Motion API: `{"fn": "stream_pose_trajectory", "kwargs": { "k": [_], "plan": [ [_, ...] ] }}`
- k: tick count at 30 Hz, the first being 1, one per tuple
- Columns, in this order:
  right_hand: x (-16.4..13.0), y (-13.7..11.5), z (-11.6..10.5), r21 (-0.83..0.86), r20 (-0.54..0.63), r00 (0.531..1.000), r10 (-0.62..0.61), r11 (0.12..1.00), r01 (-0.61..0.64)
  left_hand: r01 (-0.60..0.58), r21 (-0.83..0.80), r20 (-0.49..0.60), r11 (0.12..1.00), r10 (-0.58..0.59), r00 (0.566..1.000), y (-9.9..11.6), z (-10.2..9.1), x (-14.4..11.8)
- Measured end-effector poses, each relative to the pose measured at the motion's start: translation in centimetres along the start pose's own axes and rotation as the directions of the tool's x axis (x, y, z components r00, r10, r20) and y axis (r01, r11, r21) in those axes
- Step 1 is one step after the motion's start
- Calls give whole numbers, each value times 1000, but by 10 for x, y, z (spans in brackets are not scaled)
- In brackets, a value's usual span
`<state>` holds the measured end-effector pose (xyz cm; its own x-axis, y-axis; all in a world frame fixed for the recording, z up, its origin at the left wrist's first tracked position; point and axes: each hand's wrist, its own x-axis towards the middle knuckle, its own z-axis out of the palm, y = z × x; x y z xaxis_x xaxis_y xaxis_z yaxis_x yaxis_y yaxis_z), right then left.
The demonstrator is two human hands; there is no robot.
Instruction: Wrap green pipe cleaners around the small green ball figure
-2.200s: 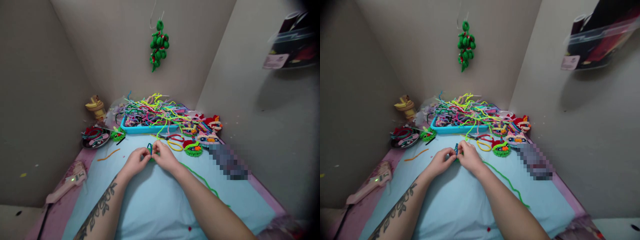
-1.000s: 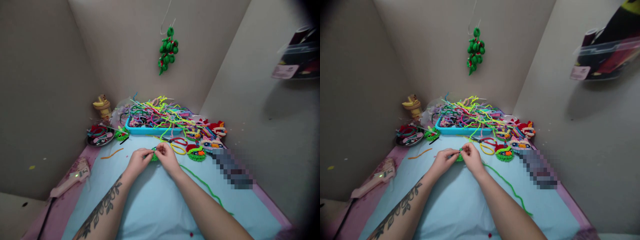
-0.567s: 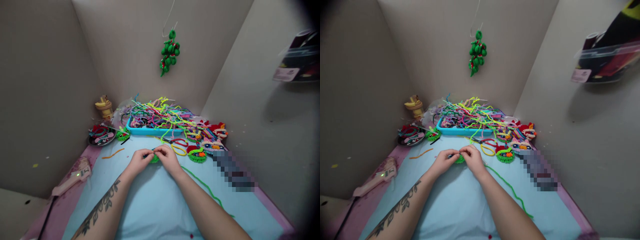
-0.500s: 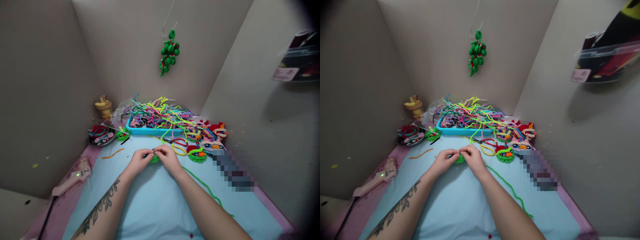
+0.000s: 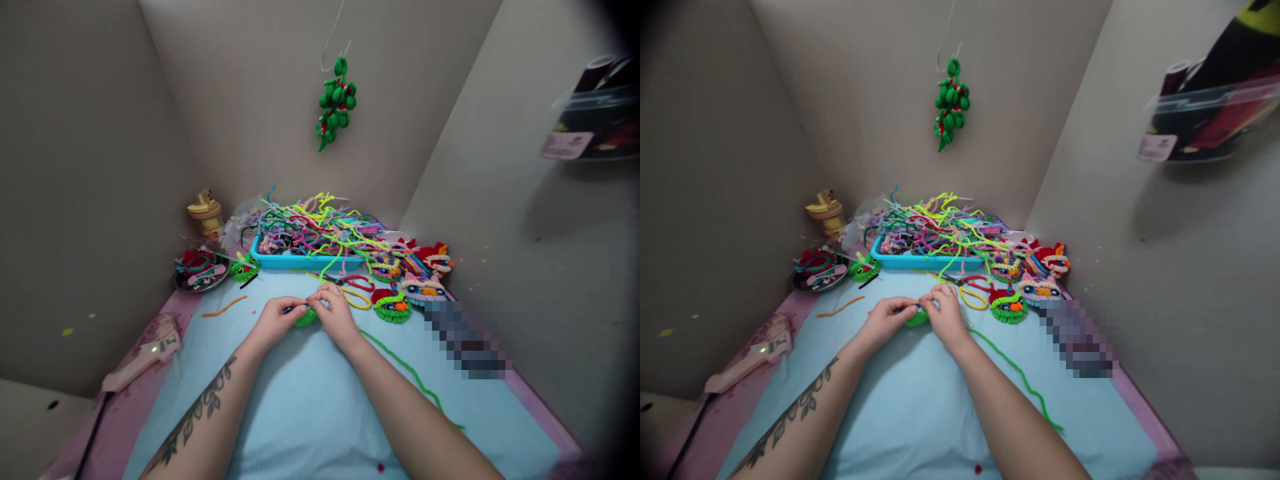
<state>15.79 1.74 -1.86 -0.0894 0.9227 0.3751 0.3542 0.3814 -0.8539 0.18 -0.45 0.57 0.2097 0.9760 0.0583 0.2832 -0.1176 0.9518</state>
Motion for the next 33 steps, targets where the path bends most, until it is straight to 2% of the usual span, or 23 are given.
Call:
{"fn": "stream_pose_trajectory", "kwargs": {
  "k": [3,5,9,13,15,19,22,27,33],
  "plan": [
    [1,5,2,-1,8,1000,14,1000,-14,57,-76,-48,996,-60,997,-4,0,3],
    [2,8,3,32,28,999,36,999,-37,50,-129,-76,990,-60,995,-5,-1,4],
    [4,10,3,184,53,992,114,975,-122,40,-218,-67,975,-56,996,-2,-7,5],
    [6,5,0,427,133,943,304,841,-332,113,-390,-19,914,-130,991,-2,-12,5],
    [7,2,-1,497,201,917,346,770,-400,143,-493,4,858,-163,987,-4,-14,6],
    [7,-1,-5,518,226,922,314,763,-386,184,-619,55,763,-192,980,-9,-16,7],
    [6,-3,-5,500,247,930,270,787,-362,200,-640,75,742,-198,977,-9,-15,8],
    [4,-5,-3,484,251,941,229,812,-327,207,-631,45,748,-232,972,-7,-12,6],
    [3,-5,-1,531,293,935,201,779,-334,157,-561,83,813,-133,988,-7,-15,3]
  ]
}}
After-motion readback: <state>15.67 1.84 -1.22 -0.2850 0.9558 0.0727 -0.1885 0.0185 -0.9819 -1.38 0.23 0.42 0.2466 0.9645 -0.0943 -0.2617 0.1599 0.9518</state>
